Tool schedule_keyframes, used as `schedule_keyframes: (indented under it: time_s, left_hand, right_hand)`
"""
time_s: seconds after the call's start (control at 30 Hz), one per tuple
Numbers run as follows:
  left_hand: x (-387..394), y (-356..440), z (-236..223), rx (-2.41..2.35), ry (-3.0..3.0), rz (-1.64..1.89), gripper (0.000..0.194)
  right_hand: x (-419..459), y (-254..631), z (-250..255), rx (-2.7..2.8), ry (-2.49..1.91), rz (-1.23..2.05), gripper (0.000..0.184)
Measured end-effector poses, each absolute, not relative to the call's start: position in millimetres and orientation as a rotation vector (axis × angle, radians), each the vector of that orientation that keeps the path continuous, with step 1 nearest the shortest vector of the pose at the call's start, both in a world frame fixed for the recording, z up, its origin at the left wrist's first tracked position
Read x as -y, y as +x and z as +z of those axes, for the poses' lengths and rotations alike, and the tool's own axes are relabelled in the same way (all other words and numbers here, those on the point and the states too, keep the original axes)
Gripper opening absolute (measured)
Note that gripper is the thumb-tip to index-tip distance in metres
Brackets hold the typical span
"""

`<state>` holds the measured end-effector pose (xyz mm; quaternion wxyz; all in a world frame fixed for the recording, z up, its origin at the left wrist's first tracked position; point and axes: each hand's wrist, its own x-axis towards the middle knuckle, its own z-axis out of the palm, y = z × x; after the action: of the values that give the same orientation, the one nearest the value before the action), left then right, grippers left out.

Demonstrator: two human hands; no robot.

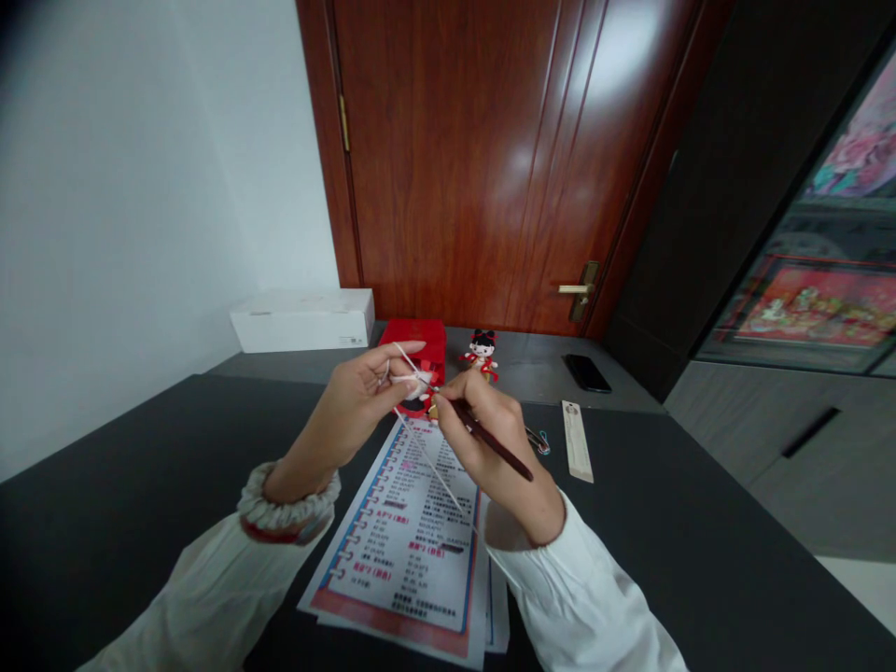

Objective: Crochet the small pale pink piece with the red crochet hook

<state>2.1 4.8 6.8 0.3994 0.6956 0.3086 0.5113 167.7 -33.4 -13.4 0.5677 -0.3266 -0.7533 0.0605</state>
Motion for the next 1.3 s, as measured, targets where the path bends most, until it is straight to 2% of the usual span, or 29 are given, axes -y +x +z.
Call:
schedule_keyframes:
  time_s: [0.17,0.43,0.57,0.77,0.93,1.13,1.23,1.3]
  left_hand:
    - [0.4,8.5,11.0,-0.776,1.764,1.317,0.041]
    - [-1.3,6.0,7.7,-0.577,1.371,1.094,0.047]
    - [-1.0,8.1,9.4,-0.608,1.413,1.209,0.048]
    - [-5.6,2.0,10.3,-0.75,1.632,1.327,0.049]
    - [-9.6,-3.6,4.3,-0.76,1.754,1.3,0.043]
    - [-2.5,-5.1,2.7,-0.684,1.795,1.267,0.007]
    - [0.8,-2.0,3.9,-0.63,1.685,1.205,0.024]
    - [1.2,2.0,5.2,-0.592,1.57,1.182,0.039]
  right_hand:
    - [24.8,160.6,-17.1,1.901,-0.707,-0.185,0.013]
    - [11.2,171.4,-23.2,2.086,-0.552,-0.607,0.019]
    - [17.3,164.6,-19.2,2.047,-0.626,-0.67,0.015]
    - [30.0,164.7,-11.2,2.122,-0.637,-0.482,0.011]
    - [32.2,175.9,-14.5,1.947,-0.543,-0.042,0.015]
    - [16.8,179.0,-24.3,1.544,-0.525,0.702,0.013]
    - [11.4,169.5,-24.6,1.469,-0.473,0.869,0.014]
    - [11.3,162.0,-23.9,1.518,-0.502,0.706,0.013]
